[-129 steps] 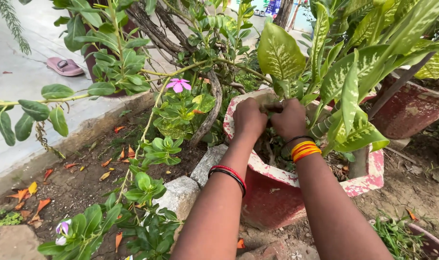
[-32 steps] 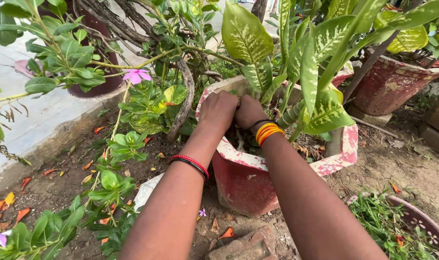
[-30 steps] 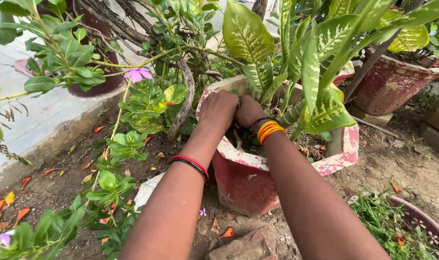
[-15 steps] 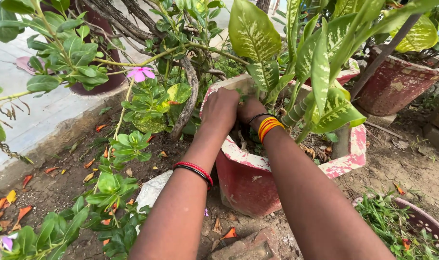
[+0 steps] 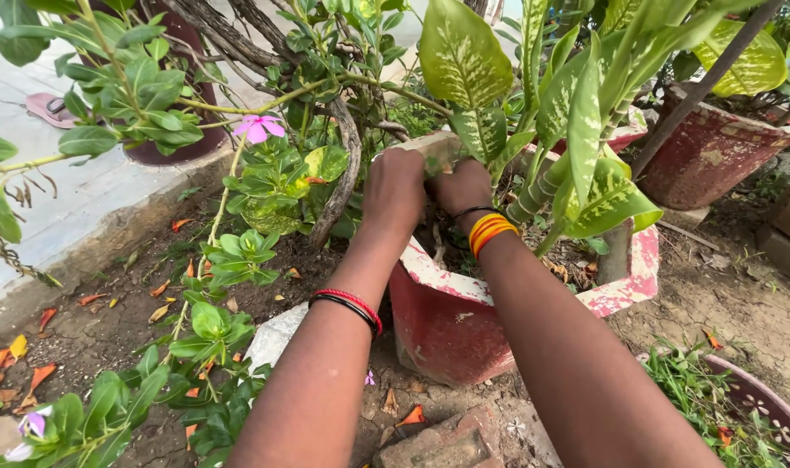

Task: Weeding and maintaining plants in outdoor pots.

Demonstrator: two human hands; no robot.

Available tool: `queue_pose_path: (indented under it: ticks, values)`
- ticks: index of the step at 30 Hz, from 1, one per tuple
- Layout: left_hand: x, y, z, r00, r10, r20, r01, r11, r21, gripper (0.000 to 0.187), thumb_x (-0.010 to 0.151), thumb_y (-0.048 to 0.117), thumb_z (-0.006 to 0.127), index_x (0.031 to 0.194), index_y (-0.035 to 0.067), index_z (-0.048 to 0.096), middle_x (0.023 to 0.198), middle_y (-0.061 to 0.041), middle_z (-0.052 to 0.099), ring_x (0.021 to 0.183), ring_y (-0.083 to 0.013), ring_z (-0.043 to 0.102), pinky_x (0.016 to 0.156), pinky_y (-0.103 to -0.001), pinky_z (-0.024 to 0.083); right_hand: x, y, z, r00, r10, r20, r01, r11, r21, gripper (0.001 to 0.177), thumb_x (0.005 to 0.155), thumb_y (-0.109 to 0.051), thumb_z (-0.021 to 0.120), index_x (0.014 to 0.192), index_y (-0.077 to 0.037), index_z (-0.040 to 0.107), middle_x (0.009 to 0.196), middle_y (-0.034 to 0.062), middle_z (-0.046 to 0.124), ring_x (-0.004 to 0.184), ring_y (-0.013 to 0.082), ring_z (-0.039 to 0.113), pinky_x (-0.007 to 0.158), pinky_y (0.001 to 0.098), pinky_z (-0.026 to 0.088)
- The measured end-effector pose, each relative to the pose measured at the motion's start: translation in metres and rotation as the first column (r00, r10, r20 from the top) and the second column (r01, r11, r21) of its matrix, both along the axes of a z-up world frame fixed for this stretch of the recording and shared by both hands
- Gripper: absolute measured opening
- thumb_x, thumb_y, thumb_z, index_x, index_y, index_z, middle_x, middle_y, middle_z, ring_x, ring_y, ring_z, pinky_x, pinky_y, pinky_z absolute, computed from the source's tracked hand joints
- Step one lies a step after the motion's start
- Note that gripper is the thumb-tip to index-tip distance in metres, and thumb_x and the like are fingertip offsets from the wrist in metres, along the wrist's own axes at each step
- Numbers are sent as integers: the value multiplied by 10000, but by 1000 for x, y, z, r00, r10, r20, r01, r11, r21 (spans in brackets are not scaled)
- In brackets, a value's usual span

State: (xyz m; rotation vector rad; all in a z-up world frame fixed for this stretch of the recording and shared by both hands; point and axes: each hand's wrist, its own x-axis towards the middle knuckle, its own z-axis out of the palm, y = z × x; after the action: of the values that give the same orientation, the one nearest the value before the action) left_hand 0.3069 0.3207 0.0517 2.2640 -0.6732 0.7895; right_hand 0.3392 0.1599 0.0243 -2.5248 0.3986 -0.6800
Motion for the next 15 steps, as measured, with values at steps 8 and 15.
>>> queue_pose_path:
  ticks: [8, 15]
  values:
    - [-6, 5, 5, 999, 16, -45, -21, 995, -98, 177, 804, -113, 616, 840, -11, 756, 938, -274, 713, 890, -434, 722, 742, -508, 586, -7, 7, 3, 985, 39, -165, -20, 993, 113, 600, 775, -442, 757, 1026, 101, 712, 1081, 329, 705, 1046, 431, 713, 942, 466, 547]
    - [-9, 6, 8, 997, 6, -80, -12, 997, -81, 160, 784, -106, 646, 851, -15, 758, 959, -273, 712, 894, -431, 722, 735, -495, 592, 12, -1, -20, 968, 127, -215, -132, 991, -10, 571, 792, -445, 780, 969, 92, 698, 1025, 323, 707, 1010, 445, 703, 900, 492, 549]
